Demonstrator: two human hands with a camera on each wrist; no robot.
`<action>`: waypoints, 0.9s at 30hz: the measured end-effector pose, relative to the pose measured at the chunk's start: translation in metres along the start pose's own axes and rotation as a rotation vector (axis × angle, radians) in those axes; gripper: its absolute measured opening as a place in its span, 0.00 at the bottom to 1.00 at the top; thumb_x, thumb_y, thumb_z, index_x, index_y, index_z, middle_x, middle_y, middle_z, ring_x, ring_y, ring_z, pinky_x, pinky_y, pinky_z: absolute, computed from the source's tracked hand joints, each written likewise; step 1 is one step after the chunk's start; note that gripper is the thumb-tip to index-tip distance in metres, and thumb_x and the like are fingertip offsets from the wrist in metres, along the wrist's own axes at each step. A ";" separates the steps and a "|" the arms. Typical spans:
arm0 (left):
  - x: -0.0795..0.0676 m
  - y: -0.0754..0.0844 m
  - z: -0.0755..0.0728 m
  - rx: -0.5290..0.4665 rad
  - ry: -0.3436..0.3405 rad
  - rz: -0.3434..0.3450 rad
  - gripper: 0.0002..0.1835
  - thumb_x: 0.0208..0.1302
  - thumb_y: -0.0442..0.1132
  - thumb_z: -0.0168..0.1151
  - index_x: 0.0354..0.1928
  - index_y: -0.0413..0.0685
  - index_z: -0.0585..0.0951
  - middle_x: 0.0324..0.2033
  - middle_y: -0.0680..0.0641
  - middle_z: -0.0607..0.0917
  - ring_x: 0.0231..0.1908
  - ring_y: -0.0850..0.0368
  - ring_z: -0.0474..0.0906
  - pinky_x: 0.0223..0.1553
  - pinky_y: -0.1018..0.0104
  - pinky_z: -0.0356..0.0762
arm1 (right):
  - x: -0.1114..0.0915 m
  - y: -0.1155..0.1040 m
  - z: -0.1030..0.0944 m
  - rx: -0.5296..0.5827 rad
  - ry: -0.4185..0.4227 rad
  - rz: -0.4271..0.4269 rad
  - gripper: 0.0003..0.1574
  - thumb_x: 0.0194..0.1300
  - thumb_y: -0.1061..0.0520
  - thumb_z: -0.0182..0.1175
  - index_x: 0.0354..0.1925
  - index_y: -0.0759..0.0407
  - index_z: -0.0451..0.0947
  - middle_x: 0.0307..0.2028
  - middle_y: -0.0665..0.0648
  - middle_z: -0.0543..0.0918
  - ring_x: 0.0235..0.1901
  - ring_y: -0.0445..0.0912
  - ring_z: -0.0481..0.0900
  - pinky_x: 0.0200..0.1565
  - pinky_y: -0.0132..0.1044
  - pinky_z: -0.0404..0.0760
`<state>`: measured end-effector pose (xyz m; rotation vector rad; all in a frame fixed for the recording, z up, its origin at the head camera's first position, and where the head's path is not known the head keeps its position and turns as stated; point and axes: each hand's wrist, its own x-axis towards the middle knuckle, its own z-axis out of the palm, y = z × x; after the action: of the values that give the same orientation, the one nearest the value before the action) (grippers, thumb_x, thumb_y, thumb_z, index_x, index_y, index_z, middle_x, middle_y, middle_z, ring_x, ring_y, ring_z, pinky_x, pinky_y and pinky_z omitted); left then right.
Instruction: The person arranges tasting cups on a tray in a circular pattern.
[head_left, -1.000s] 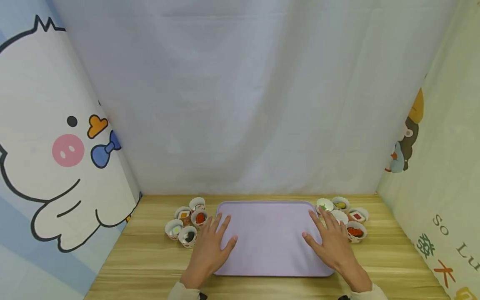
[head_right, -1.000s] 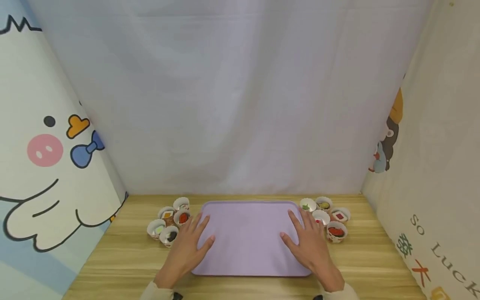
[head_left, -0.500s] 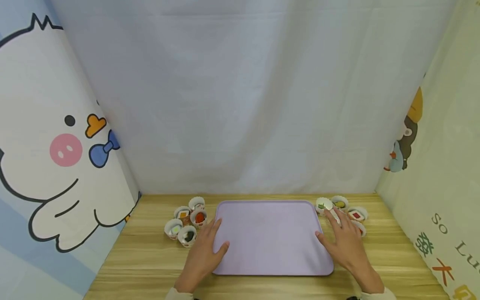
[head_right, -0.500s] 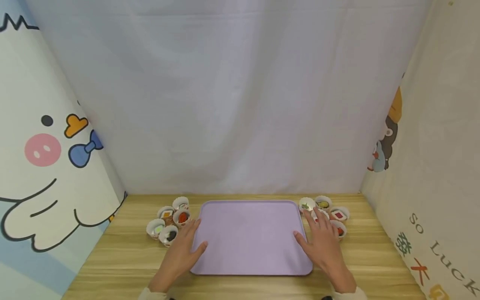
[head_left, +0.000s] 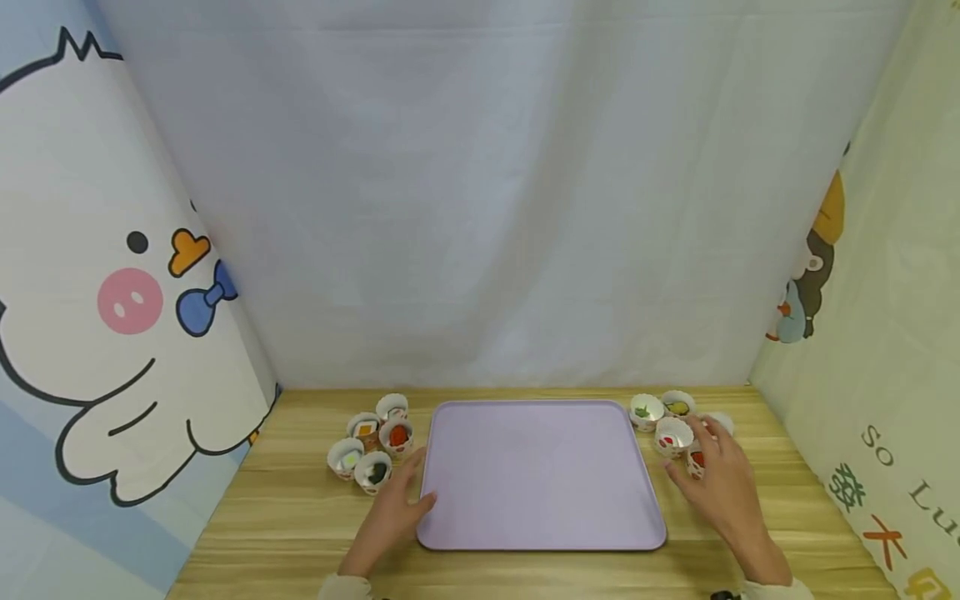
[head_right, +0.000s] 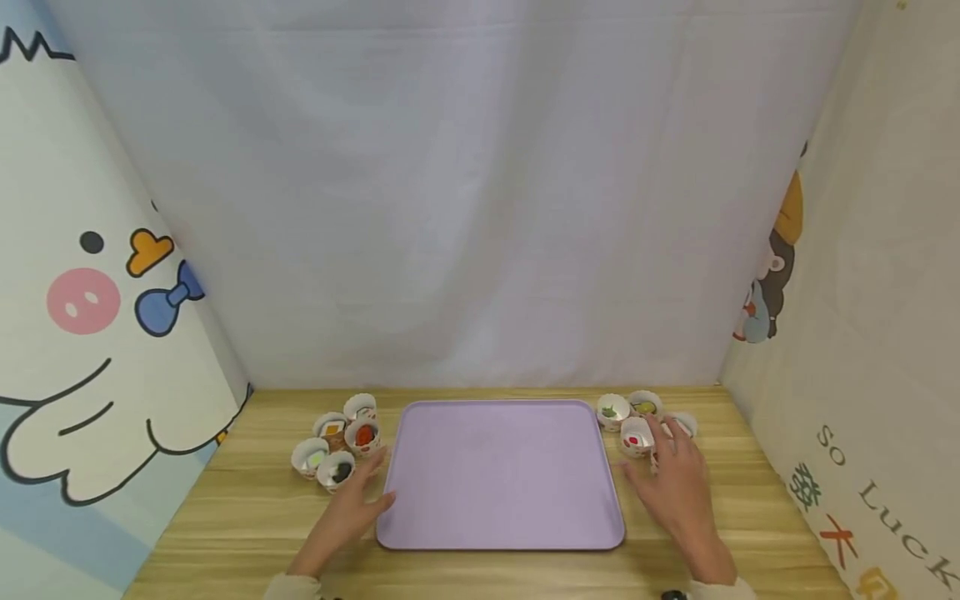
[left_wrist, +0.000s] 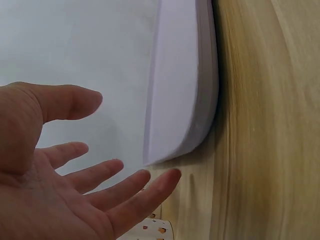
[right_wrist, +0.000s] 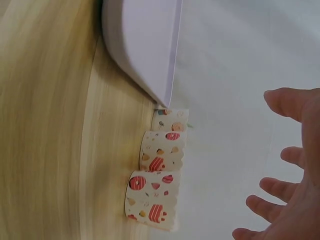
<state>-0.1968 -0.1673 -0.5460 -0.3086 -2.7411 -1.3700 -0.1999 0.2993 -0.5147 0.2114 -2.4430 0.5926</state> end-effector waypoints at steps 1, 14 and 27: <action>0.000 -0.002 -0.001 -0.023 -0.011 -0.015 0.38 0.57 0.31 0.68 0.70 0.36 0.64 0.64 0.27 0.71 0.57 0.28 0.75 0.57 0.41 0.76 | 0.000 0.001 -0.001 0.004 0.003 0.007 0.47 0.45 0.55 0.75 0.61 0.67 0.70 0.58 0.75 0.72 0.53 0.71 0.71 0.48 0.69 0.70; 0.010 -0.020 -0.006 -0.267 -0.092 -0.162 0.37 0.54 0.22 0.61 0.69 0.30 0.63 0.56 0.22 0.75 0.52 0.28 0.78 0.50 0.46 0.82 | -0.004 0.021 -0.005 0.036 -0.064 0.172 0.47 0.51 0.53 0.73 0.65 0.65 0.66 0.61 0.77 0.67 0.55 0.76 0.67 0.50 0.73 0.68; 0.014 -0.033 0.002 -0.399 -0.115 -0.316 0.36 0.55 0.21 0.58 0.69 0.36 0.66 0.58 0.29 0.75 0.48 0.46 0.80 0.25 0.53 0.84 | -0.006 0.037 -0.006 0.187 -0.224 0.456 0.56 0.61 0.50 0.68 0.75 0.67 0.48 0.66 0.80 0.58 0.62 0.73 0.62 0.57 0.70 0.66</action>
<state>-0.2173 -0.1828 -0.5712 0.0376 -2.6690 -2.0441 -0.2026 0.3354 -0.5277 -0.2258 -2.6672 1.0454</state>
